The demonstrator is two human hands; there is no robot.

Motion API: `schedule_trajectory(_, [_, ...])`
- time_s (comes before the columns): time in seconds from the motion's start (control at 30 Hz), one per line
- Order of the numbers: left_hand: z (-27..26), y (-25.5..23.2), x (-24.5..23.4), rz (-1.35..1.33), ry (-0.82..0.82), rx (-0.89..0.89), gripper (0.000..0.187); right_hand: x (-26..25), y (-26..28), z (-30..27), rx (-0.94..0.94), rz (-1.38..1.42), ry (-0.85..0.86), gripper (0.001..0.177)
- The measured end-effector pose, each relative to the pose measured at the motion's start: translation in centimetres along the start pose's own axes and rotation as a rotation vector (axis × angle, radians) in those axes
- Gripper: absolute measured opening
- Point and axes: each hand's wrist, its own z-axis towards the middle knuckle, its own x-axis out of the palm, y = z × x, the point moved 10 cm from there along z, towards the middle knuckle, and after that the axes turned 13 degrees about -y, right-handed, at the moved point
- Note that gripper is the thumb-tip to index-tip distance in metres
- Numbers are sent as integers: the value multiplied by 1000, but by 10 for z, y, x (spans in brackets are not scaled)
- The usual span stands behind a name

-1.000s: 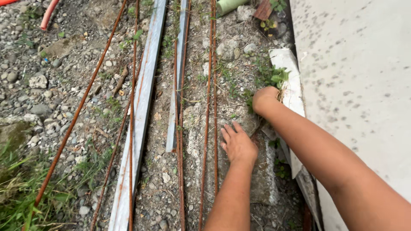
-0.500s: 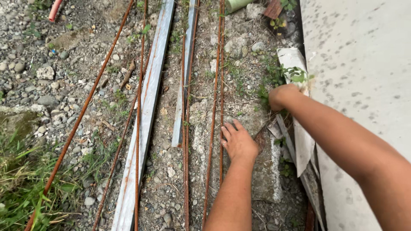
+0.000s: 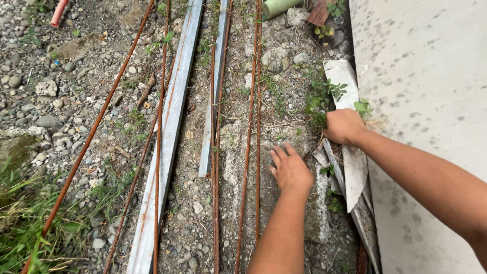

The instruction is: The person pulls weeds from a gravel and dirt area by hand, gathering the plants into a pile and clearing space around metal rebar rods.

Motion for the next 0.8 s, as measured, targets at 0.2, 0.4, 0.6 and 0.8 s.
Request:
schedule_trajectory(0.2, [-4,2,-2,-88,54,-79,98,-64,-27,45,97,541,-345,32])
schedule_trajectory(0.4, [16,11,-36,-1,-133,-15,99,-11,49,117,109,492,-263,31])
schedule_trajectory(0.6, [29,44,-36,56,-134,-77,95,60,123,79,73,455,-405,25])
schedule_trajectory(0.8, [34,35,-23,45,-129,-25,98,42,96,62,276,638,-460,24])
